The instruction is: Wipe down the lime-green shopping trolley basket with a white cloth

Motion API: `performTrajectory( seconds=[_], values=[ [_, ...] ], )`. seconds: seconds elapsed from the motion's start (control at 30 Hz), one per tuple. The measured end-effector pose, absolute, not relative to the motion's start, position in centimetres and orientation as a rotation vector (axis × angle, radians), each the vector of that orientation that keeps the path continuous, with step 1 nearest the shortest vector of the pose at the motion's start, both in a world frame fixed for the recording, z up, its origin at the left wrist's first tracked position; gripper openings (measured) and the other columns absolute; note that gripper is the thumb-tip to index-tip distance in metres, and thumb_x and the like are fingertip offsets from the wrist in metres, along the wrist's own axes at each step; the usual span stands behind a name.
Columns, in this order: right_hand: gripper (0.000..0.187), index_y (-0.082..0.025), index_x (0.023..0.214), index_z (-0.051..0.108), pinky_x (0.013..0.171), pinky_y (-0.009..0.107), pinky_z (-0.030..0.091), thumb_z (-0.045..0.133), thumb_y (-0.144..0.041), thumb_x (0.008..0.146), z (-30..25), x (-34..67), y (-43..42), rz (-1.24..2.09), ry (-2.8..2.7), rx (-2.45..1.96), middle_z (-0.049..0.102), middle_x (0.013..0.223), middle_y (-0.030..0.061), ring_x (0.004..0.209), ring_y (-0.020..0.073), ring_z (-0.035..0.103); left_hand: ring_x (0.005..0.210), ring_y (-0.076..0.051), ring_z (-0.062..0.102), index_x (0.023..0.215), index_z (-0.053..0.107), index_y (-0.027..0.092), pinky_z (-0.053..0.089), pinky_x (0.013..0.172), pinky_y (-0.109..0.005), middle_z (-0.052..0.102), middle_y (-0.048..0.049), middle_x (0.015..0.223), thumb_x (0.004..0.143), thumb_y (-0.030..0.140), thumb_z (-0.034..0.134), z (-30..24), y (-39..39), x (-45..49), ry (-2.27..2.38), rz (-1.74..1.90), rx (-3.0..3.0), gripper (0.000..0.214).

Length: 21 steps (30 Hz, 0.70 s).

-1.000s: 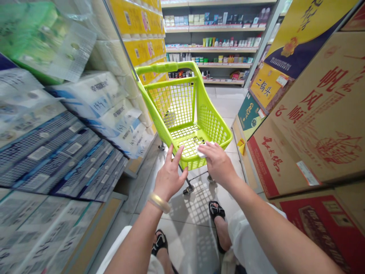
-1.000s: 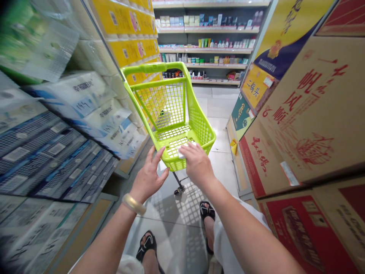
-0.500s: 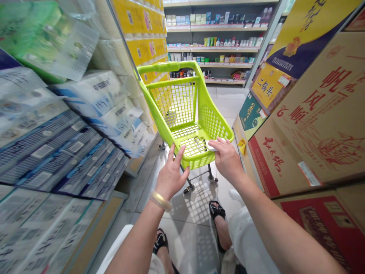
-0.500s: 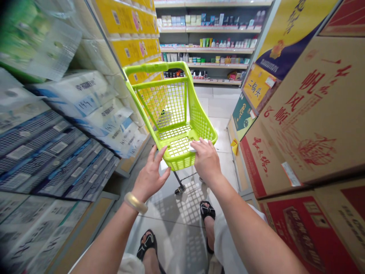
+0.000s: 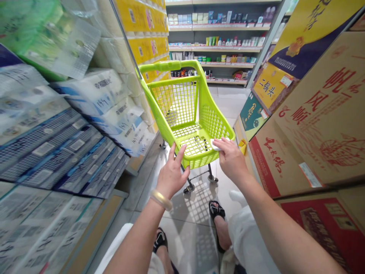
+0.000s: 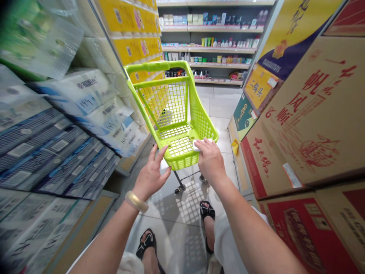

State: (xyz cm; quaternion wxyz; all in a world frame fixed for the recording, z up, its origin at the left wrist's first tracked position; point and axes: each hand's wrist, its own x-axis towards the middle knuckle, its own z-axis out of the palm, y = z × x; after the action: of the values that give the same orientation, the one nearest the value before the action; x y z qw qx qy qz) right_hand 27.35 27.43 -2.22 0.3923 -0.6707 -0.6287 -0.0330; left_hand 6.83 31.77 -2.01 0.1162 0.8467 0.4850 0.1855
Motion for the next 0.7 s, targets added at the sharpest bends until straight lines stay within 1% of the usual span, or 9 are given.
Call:
performTrajectory(
  seconds=[0.1,0.2,0.27,0.33,0.4,0.5,0.57,0.6,0.7],
  values=[
    [0.041,-0.024,0.112,0.071,0.112,0.052,0.041,0.047,-0.005,0.086,-2.3,25.8,27.0,-0.065,-1.717,-1.585,0.071,0.121,0.0044,0.125,0.0247,0.059,0.114,-0.031,0.063,0.15,0.029,0.028,0.059,0.081,-0.039,0.022,-0.0137,0.161,0.084,0.026,0.059,-2.1,31.8,7.0,1.426,0.553,2.478,0.073],
    [0.038,-0.026,0.109,0.071,0.11,0.047,0.043,0.048,-0.006,0.087,-2.1,23.7,26.4,-0.013,-1.93,-1.383,0.069,0.125,0.0018,0.126,0.0219,0.058,0.115,-0.032,0.063,0.151,0.028,0.028,0.059,0.081,-0.039,0.021,-0.0146,0.161,0.084,0.026,0.059,-2.1,31.8,7.0,1.433,0.53,2.482,0.074],
    [0.035,-0.025,0.103,0.073,0.106,0.043,0.047,0.05,-0.006,0.085,-1.9,24.0,26.4,-0.015,-1.921,-1.368,0.071,0.121,0.0022,0.121,0.0212,0.061,0.114,-0.032,0.064,0.151,0.028,0.029,0.059,0.079,-0.039,0.021,-0.0141,0.161,0.084,0.026,0.06,-2.0,31.8,7.0,1.438,0.509,2.482,0.074],
    [0.032,-0.023,0.097,0.074,0.101,0.041,0.051,0.052,-0.005,0.082,-1.6,25.7,26.7,-0.041,-1.81,-1.449,0.074,0.113,0.0041,0.11,0.0217,0.066,0.111,-0.031,0.065,0.15,0.028,0.029,0.059,0.078,-0.039,0.021,-0.0129,0.161,0.084,0.027,0.06,-1.9,31.8,7.0,1.442,0.497,2.482,0.074],
    [0.029,-0.021,0.093,0.073,0.1,0.044,0.052,0.052,-0.005,0.079,-1.4,27.6,27.2,-0.081,-1.669,-1.565,0.076,0.107,0.0067,0.105,0.024,0.068,0.107,-0.03,0.067,0.15,0.029,0.03,0.059,0.077,-0.038,0.021,-0.0122,0.161,0.084,0.027,0.06,-1.8,31.8,7.0,1.441,0.493,2.485,0.072],
    [0.029,-0.019,0.092,0.069,0.103,0.051,0.048,0.047,-0.004,0.079,-1.6,28.2,27.4,-0.122,-1.543,-1.686,0.075,0.108,0.0092,0.111,0.0287,0.066,0.106,-0.029,0.068,0.15,0.03,0.03,0.06,0.076,-0.038,0.021,-0.0126,0.161,0.085,0.027,0.058,-1.8,31.8,7.1,1.44,0.494,2.489,0.07],
    [0.033,-0.019,0.096,0.067,0.107,0.054,0.043,0.043,-0.003,0.081,-1.9,26.5,27.1,-0.095,-1.622,-1.673,0.073,0.117,0.0079,0.121,0.0293,0.061,0.107,-0.03,0.067,0.149,0.03,0.029,0.06,0.076,-0.039,0.021,-0.0134,0.161,0.086,0.026,0.058,-1.8,31.8,7.1,1.445,0.487,2.481,0.07],
    [0.036,-0.019,0.1,0.067,0.109,0.052,0.042,0.041,-0.002,0.082,-2.1,25.4,26.8,-0.063,-1.715,-1.613,0.07,0.122,0.0068,0.126,0.0283,0.058,0.109,-0.031,0.067,0.149,0.03,0.029,0.06,0.077,-0.04,0.02,-0.0139,0.161,0.086,0.026,0.058,-1.8,31.8,7.2,1.446,0.48,2.476,0.07],
    [0.046,-0.02,0.123,0.062,0.114,0.047,0.039,0.037,-0.002,0.088,-2.5,23.0,26.3,-0.009,-1.962,-1.465,0.062,0.136,0.0031,0.135,0.0231,0.05,0.114,-0.032,0.064,0.15,0.03,0.028,0.059,0.08,-0.041,0.019,-0.0144,0.162,0.085,0.025,0.059,-1.8,31.9,7.2,1.445,0.467,2.466,0.071]
  ],
)
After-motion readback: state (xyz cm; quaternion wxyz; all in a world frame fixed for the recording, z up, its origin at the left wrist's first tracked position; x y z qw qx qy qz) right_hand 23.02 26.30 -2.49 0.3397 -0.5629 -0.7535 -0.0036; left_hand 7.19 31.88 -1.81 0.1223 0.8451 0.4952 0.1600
